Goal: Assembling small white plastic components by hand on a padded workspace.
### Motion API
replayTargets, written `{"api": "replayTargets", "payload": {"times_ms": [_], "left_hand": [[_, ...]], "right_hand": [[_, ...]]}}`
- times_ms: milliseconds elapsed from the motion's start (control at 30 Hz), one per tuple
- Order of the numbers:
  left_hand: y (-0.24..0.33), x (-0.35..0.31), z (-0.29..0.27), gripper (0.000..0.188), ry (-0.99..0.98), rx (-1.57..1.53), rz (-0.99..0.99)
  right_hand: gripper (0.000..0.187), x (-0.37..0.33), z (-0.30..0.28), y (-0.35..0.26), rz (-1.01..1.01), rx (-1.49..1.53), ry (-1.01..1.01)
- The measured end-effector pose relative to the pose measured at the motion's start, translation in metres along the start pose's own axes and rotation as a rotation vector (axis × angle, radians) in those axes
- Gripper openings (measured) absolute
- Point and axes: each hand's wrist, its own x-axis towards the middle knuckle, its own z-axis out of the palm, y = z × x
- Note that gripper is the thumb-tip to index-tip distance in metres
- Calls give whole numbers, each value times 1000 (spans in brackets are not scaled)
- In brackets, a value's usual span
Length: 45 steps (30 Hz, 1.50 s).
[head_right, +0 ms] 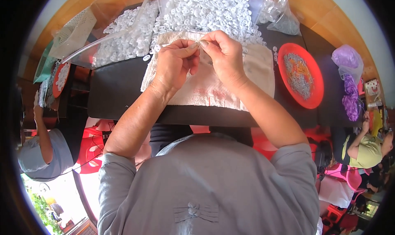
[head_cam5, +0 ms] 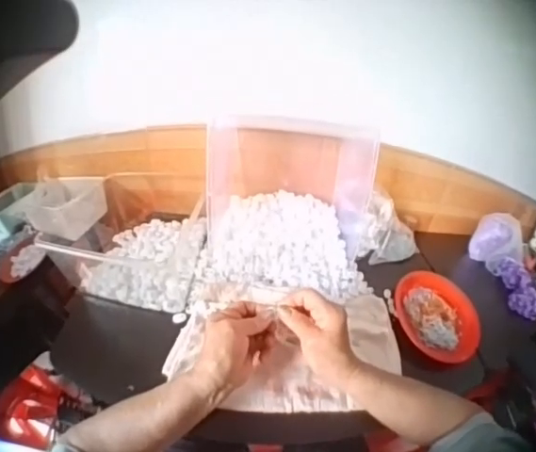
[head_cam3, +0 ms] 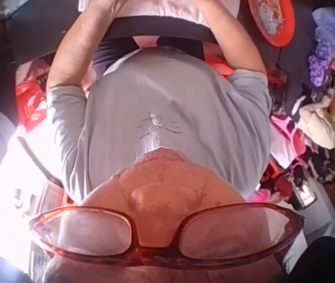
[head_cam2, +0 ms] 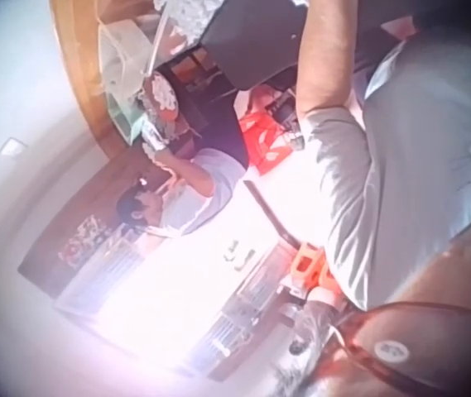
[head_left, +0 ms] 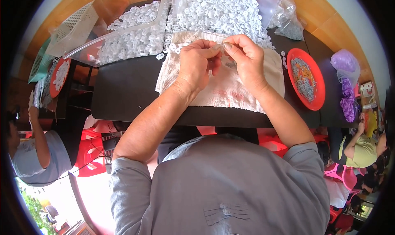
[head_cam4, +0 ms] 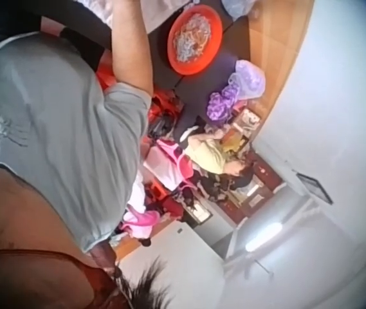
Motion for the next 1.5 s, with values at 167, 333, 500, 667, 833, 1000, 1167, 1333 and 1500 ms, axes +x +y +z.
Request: {"api": "replayTargets", "payload": {"times_ms": [167, 333, 500, 667, 833, 1000, 1167, 1333, 1500], "left_hand": [[0, -1, 1, 7, 2, 19, -11], [-4, 0, 0, 7, 22, 35, 23], [-2, -2, 3, 6, 79, 60, 60], [1, -2, 4, 5, 66, 92, 116], [-10, 8, 0, 4, 128, 161, 119], [-17, 13, -3, 7, 135, 213, 118], [-38, 28, -7, 9, 49, 524, 278], [-67, 46, -11, 14, 13, 775, 604], [-66, 46, -11, 36, -58, 847, 537]], "right_hand": [[7, -2, -1, -5, 6, -65, -2], [8, -5, 3, -7, 75, -27, -2], [8, -3, 6, -5, 103, 12, -30], [8, -3, 7, -3, 120, 74, -29], [7, 1, 5, 1, 216, 83, -61], [8, 19, -2, -8, 127, 12, 22], [7, 59, 21, -52, -163, -436, -206], [10, 86, 82, -44, -216, -957, -729], [10, 89, 98, -38, -259, -1149, -927]]}}
